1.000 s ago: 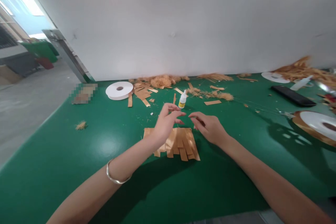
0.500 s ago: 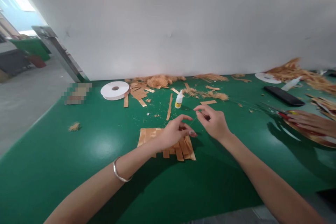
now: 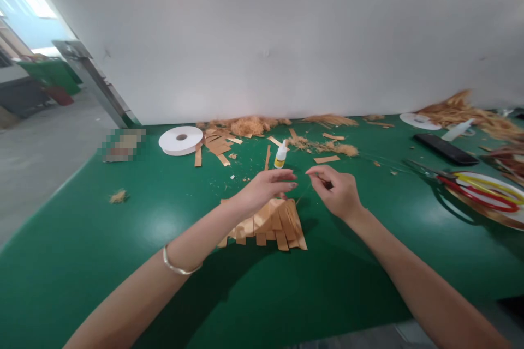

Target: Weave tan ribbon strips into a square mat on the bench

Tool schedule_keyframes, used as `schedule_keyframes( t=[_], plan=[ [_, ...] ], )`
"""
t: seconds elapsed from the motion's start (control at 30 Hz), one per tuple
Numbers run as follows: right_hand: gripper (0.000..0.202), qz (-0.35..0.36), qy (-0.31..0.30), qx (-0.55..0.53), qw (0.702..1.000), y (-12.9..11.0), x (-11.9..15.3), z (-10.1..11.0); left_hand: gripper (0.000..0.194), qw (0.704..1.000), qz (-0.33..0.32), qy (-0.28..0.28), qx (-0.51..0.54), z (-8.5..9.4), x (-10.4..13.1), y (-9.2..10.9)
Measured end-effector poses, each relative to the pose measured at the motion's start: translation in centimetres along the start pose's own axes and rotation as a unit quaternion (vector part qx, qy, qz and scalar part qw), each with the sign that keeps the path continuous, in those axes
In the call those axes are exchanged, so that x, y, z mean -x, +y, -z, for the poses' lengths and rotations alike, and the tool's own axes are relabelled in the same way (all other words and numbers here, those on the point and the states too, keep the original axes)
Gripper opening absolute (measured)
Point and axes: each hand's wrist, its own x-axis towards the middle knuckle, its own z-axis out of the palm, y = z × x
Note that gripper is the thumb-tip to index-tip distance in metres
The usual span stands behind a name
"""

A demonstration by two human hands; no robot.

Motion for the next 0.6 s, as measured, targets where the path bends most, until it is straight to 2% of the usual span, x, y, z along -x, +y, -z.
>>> schedule_keyframes(
  t=[0.03, 0.13, 0.2, 0.23, 0.3, 0.37, 0.5, 0.6],
  plan=[
    [0.019, 0.003, -0.001, 0.001, 1.0, 0.0, 0.0, 0.0, 0.035, 1.0, -0.008, -0.011, 0.009, -0.5, -0.5, 0.0],
    [0.018, 0.012, 0.007, 0.002, 1.0, 0.1, 0.1, 0.0, 0.03, 0.994, -0.008, -0.105, 0.003, -1.7, -1.1, -0.9],
    [0.018, 0.01, 0.02, 0.001, 1.0, 0.2, 0.1, 0.0, 0.027, 0.991, 0.011, -0.133, 0.003, -2.0, -0.9, -2.1],
    [0.018, 0.007, 0.024, -0.001, 1.0, 0.3, 0.1, 0.0, 0.026, 0.991, 0.017, -0.132, 0.001, -2.0, -0.8, -2.7],
    [0.018, -0.002, 0.026, -0.003, 1.0, 0.4, 0.0, 0.1, 0.023, 0.995, -0.001, -0.095, -0.009, -1.5, -0.5, -3.6],
    [0.018, -0.004, 0.026, -0.006, 1.0, 0.3, 0.0, 0.1, 0.031, 0.998, -0.036, -0.059, -0.012, -0.8, -0.2, -3.9],
    [0.018, -0.004, 0.019, -0.009, 1.0, 0.1, -0.1, 0.0, 0.053, 0.998, -0.061, -0.032, -0.01, 0.1, -0.1, -2.3],
    [0.018, -0.003, 0.015, -0.004, 1.0, 0.0, -0.1, 0.0, 0.043, 0.998, -0.038, -0.038, 0.02, -0.4, -0.6, -1.2]
  ],
)
